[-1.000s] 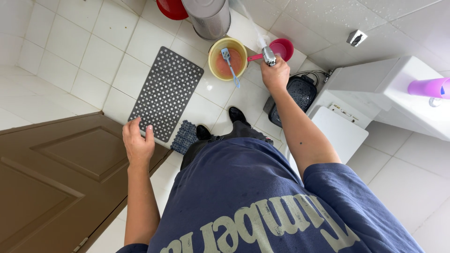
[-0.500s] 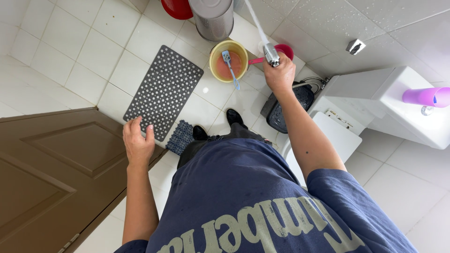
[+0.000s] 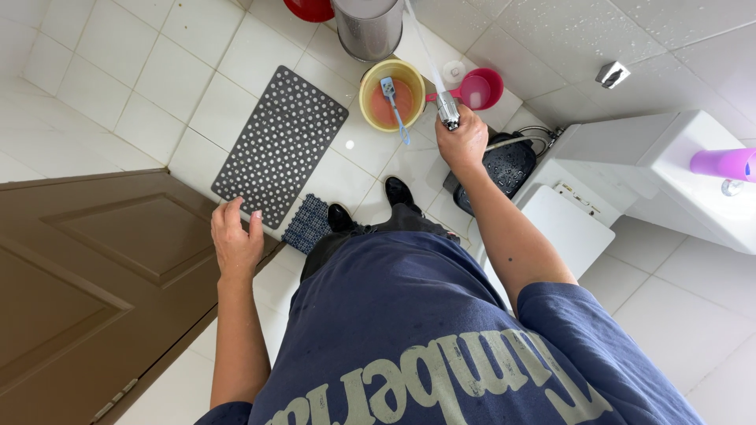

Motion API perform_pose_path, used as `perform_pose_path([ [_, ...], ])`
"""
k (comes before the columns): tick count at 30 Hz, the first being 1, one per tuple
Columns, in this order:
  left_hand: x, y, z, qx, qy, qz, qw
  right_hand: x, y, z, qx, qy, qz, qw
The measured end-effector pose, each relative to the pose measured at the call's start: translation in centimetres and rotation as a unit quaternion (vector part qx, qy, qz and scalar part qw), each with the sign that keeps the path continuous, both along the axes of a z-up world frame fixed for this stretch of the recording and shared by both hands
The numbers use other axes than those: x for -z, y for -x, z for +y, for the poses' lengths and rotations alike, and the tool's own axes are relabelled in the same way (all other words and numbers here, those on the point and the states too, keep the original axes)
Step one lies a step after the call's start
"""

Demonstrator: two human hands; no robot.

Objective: Rinsing hands, a cleaning brush, and a bucket using a handheld bidet sprayer in a bathroom.

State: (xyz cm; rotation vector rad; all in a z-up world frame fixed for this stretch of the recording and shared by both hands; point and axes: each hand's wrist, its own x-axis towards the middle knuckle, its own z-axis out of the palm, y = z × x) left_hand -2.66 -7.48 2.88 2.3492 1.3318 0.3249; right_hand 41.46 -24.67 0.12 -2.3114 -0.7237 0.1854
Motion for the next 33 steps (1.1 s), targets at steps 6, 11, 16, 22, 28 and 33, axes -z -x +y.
perform_pose_path([
  [6, -0.6, 0.5, -0.6, -0.012, 0.021, 0.021, 1.000, -0.1, 1.0, -0.2, -0.016, 0.009, 0.016, 1.000],
  [11, -0.9, 0.6, -0.9, -0.019, 0.027, 0.019, 0.999, 0.0, 0.8, 0.4, -0.046, -0.002, 0.011, 0.999],
  [16, -0.5, 0.9, -1.0, -0.019, 0.025, 0.017, 0.999, -0.9, 0.7, 1.2, -0.049, -0.036, 0.015, 0.998],
  [22, -0.6, 1.2, -1.5, -0.029, 0.030, 0.022, 0.999, -2.4, 1.2, 1.6, -0.076, -0.015, 0.024, 0.997],
  [28, -0.6, 1.1, -2.1, -0.028, 0.024, 0.028, 0.999, -1.8, 1.1, 1.5, -0.048, 0.009, 0.039, 0.998],
  [33, -0.3, 1.3, -2.6, -0.026, 0.016, 0.013, 0.999, -1.9, 0.9, 1.8, -0.051, 0.003, 0.040, 0.998],
])
